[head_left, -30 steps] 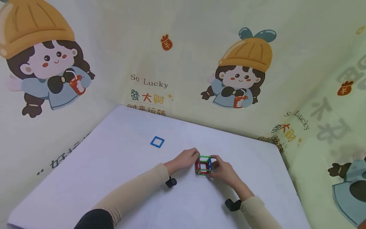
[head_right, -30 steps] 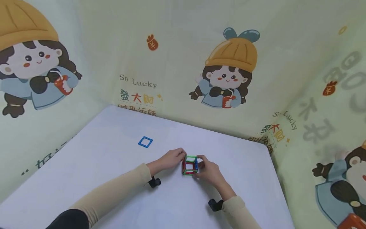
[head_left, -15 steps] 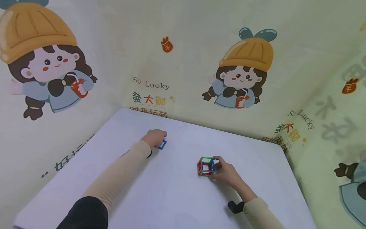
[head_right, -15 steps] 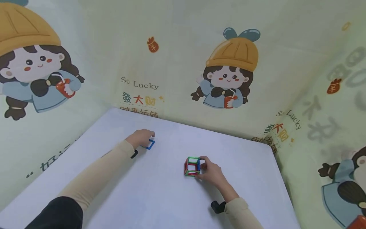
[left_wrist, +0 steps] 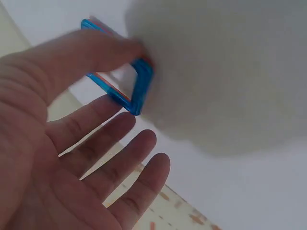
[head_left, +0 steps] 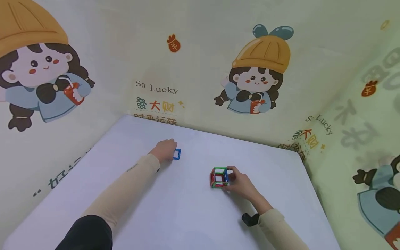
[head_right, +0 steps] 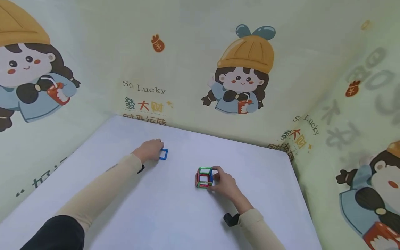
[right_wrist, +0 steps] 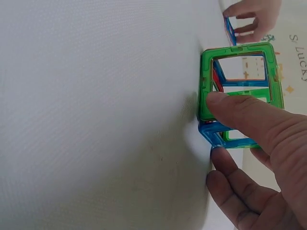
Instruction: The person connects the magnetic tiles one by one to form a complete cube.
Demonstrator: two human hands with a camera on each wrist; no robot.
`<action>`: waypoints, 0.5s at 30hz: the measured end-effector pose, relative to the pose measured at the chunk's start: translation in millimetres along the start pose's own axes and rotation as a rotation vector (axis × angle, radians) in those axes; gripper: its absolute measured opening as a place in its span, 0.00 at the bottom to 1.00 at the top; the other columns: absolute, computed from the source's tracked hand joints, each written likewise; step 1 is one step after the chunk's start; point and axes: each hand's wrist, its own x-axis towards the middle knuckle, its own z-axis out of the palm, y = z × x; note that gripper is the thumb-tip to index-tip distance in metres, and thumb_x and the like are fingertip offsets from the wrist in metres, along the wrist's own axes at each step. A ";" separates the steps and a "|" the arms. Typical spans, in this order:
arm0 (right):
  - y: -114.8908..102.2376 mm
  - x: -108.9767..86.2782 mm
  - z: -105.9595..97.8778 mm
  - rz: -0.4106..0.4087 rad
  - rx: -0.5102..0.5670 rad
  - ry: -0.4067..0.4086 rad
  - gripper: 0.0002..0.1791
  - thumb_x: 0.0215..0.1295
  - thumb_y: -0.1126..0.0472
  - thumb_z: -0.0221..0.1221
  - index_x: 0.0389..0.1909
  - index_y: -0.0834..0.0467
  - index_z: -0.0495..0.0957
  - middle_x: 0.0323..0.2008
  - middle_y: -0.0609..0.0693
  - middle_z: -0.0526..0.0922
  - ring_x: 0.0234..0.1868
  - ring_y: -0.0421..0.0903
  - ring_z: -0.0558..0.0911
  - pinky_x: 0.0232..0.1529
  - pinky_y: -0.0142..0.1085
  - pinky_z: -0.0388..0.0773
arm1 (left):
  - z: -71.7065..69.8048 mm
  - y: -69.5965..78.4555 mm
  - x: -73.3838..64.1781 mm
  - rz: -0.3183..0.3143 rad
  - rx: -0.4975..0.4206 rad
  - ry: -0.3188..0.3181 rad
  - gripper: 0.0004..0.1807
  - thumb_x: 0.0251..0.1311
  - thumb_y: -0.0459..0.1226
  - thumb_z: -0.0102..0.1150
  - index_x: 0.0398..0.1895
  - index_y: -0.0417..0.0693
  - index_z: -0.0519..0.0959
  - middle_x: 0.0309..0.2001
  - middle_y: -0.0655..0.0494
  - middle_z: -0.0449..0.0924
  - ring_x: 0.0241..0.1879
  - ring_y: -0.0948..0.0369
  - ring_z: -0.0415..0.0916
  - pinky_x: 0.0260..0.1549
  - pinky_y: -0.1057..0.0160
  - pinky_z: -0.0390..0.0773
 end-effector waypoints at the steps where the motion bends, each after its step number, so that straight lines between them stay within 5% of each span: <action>1: -1.8 2.0 0.5 0.000 -0.002 -0.004 0.45 0.47 0.60 0.81 0.67 0.51 0.71 0.48 0.51 0.87 0.50 0.48 0.84 0.58 0.52 0.79 | -1.6 1.9 -0.8 0.004 -0.019 -0.001 0.17 0.56 0.34 0.69 0.49 0.39 0.79 0.41 0.48 0.79 0.40 0.54 0.74 0.46 0.52 0.79; 7: -5.2 4.7 -1.0 0.007 -0.009 -0.011 0.45 0.47 0.60 0.81 0.67 0.52 0.71 0.48 0.51 0.86 0.50 0.48 0.83 0.58 0.51 0.78 | -10.0 31.4 0.0 0.041 -0.123 -0.012 0.22 0.54 0.40 0.73 0.51 0.42 0.80 0.43 0.51 0.81 0.42 0.56 0.75 0.48 0.53 0.79; 15: -2.3 3.6 0.8 0.042 0.001 -0.007 0.44 0.47 0.60 0.81 0.67 0.53 0.71 0.50 0.53 0.86 0.52 0.50 0.83 0.61 0.53 0.78 | -13.3 81.1 -2.8 0.115 -0.138 0.004 0.31 0.56 0.49 0.75 0.61 0.47 0.78 0.47 0.55 0.84 0.44 0.59 0.76 0.49 0.56 0.80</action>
